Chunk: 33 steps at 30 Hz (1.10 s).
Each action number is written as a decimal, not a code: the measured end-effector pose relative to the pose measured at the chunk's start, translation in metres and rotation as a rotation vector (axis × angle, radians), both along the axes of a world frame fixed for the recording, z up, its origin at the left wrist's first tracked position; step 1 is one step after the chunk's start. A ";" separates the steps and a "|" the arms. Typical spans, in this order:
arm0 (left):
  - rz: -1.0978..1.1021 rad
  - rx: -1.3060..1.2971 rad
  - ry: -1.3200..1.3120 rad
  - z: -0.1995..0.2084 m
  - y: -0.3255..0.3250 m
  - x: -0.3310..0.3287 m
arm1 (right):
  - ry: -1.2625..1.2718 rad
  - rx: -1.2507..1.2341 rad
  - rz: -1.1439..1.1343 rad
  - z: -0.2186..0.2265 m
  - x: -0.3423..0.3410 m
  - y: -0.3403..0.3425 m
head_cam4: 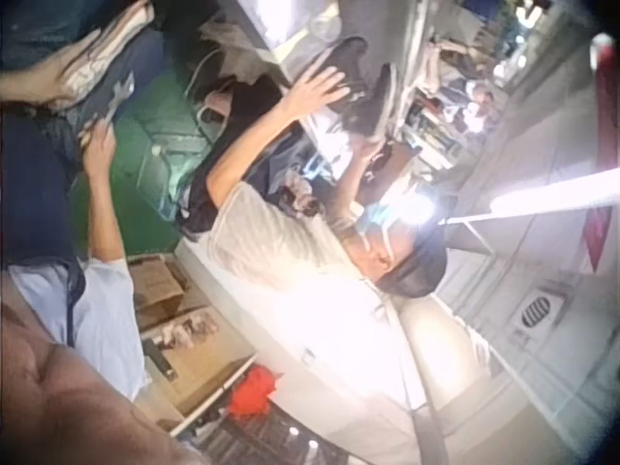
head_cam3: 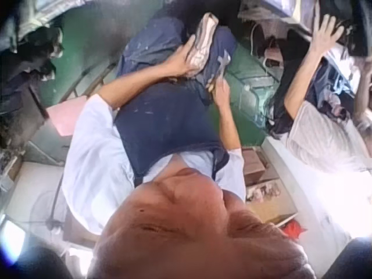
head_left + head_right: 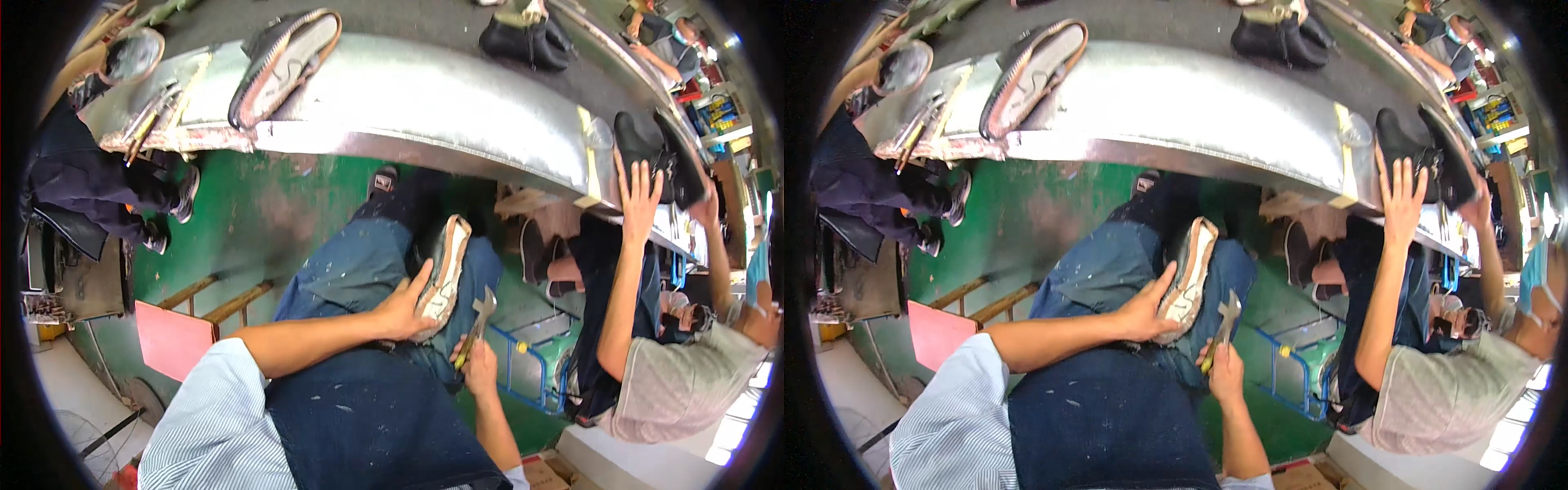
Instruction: Manually lasting shoes by pulling the upper material over the last and hammering it into place on an assembly line.
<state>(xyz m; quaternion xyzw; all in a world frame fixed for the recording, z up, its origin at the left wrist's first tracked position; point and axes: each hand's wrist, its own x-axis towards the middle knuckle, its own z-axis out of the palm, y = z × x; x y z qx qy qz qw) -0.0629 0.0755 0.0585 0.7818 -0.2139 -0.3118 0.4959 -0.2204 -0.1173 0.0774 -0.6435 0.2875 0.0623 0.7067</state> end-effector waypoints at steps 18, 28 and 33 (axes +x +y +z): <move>0.095 -0.368 0.233 0.072 0.007 0.101 | -0.288 0.101 -0.196 0.035 0.106 0.025; -0.029 -0.735 0.924 0.016 0.024 0.081 | -0.242 0.153 -0.069 0.012 0.131 0.013; -0.175 -0.562 0.377 0.012 0.017 0.080 | -0.339 0.174 -0.093 0.019 0.138 0.018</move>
